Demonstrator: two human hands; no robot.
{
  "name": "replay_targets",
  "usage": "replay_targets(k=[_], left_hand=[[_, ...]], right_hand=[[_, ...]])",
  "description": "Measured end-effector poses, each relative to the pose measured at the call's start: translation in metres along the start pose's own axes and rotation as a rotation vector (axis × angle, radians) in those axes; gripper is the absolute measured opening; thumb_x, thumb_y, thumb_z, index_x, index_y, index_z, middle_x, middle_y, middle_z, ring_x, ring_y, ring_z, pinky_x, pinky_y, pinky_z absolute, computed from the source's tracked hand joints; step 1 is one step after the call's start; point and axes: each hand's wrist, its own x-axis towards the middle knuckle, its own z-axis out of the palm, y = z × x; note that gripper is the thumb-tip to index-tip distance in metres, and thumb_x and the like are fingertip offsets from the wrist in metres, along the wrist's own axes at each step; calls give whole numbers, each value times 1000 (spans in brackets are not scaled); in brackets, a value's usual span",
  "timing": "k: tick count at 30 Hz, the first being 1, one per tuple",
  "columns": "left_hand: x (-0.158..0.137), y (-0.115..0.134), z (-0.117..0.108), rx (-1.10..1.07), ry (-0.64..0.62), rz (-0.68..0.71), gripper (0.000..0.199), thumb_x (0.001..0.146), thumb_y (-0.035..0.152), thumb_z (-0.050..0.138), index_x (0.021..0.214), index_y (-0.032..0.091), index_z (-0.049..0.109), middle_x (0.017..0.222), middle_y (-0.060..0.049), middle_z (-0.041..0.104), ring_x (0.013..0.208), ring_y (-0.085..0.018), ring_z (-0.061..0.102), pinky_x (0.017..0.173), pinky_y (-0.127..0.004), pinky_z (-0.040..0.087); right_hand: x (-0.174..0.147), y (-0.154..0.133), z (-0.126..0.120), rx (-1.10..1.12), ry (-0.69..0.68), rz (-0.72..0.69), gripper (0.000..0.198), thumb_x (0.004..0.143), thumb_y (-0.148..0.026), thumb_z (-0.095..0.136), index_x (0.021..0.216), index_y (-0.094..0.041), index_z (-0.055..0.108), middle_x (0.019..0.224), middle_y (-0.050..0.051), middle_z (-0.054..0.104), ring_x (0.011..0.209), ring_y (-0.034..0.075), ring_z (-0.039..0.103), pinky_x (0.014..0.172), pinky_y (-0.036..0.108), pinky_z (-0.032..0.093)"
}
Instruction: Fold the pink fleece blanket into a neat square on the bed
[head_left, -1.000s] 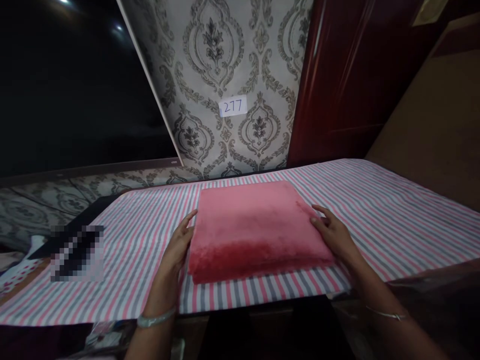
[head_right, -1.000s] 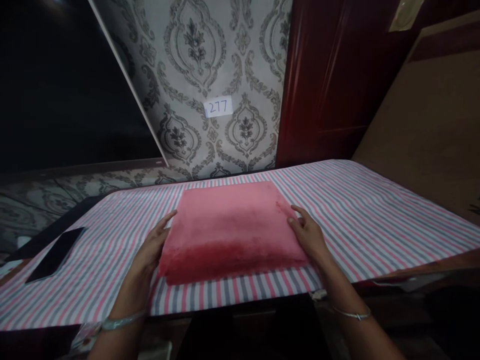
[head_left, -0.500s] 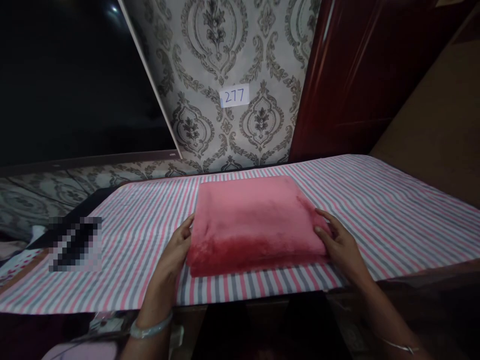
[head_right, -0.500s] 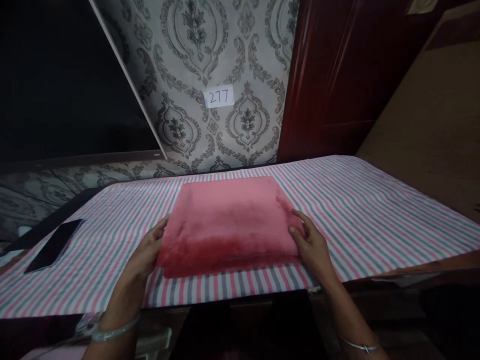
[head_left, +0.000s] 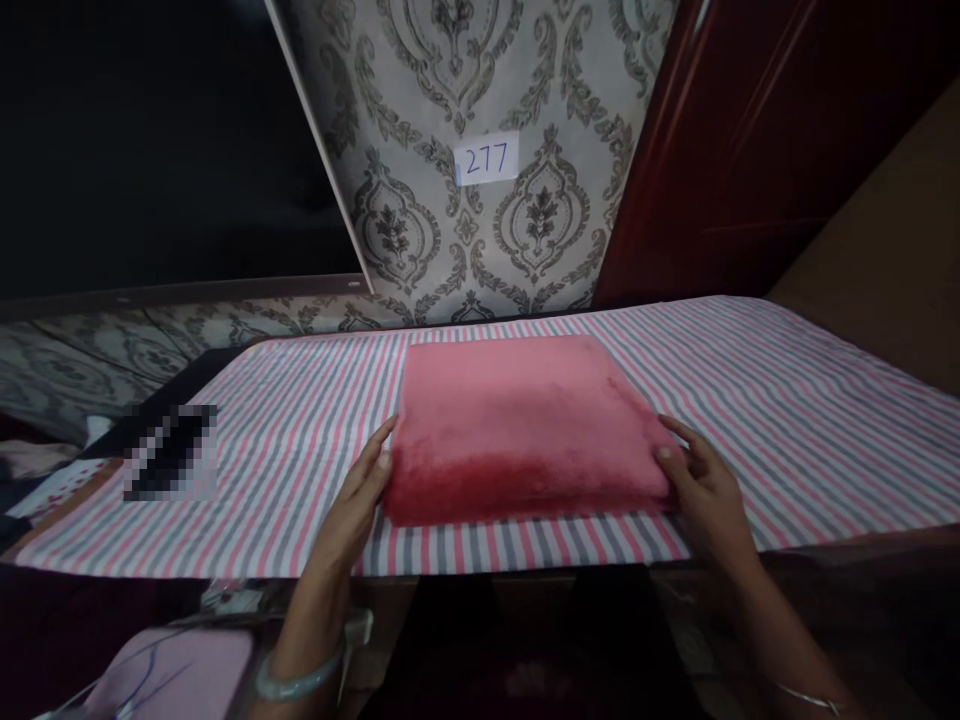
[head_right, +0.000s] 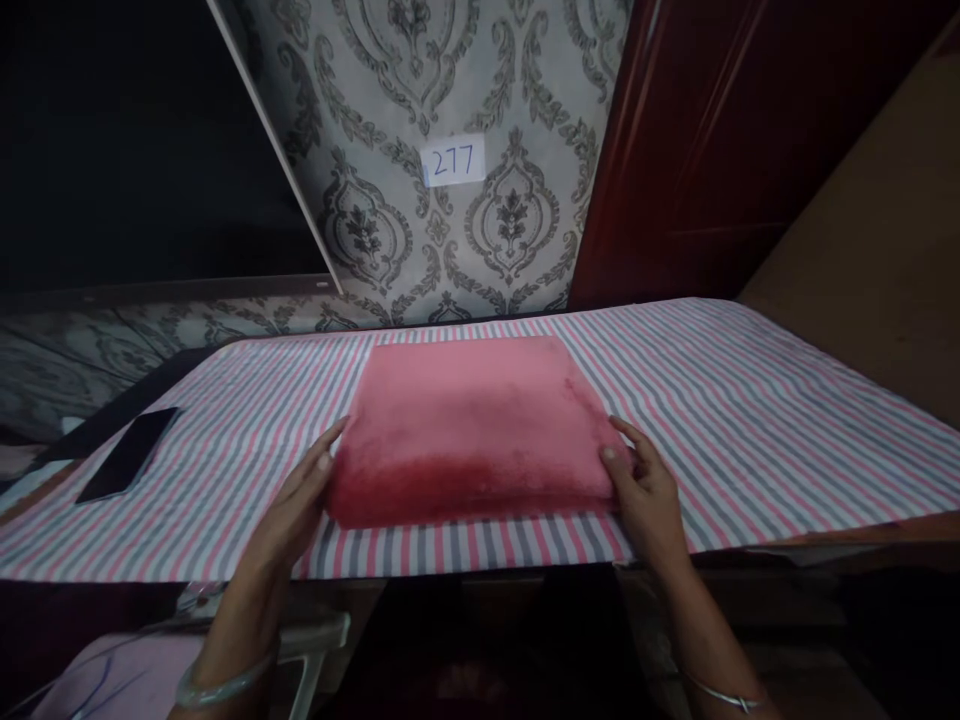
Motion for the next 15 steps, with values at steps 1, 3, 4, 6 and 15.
replay_targets(k=[1, 3, 4, 6, 15], left_hand=[[-2, 1, 2, 50, -3, 22, 72, 75, 51, 84, 139, 26, 64, 145, -9, 61, 134, -31, 56, 99, -32, 55], [-5, 3, 6, 118, 0, 63, 75, 73, 46, 86, 142, 26, 62, 149, -8, 58, 139, -33, 52, 104, -33, 53], [-6, 2, 8, 127, 15, 85, 76, 73, 44, 86, 143, 26, 60, 149, -9, 58, 139, -33, 51, 107, -34, 51], [-6, -2, 12, 111, 57, 124, 74, 77, 47, 81, 144, 25, 58, 150, -9, 57, 140, -32, 51, 111, -38, 49], [-11, -35, 1, 24, 36, 63, 74, 85, 52, 75, 150, 25, 51, 123, -10, 72, 118, -28, 67, 96, -36, 58]], right_hand=[[-1, 0, 0, 12, -8, 9, 59, 91, -54, 58, 142, -23, 59, 91, 3, 69, 72, 19, 61, 69, 33, 55], [-1, 0, 1, 17, -1, 12, 59, 90, -54, 60, 141, -24, 59, 100, 5, 71, 80, 21, 64, 77, 36, 56], [0, 0, 2, 8, 18, 3, 58, 90, -54, 60, 140, -24, 60, 106, 6, 71, 85, 22, 65, 83, 39, 56], [1, -1, 5, -5, 67, -4, 55, 90, -55, 59, 136, -24, 62, 116, 8, 70, 98, 25, 66, 94, 44, 52], [-4, 1, 8, -11, 150, 20, 52, 91, -55, 58, 130, -21, 66, 111, 8, 70, 93, 24, 64, 94, 44, 51]])
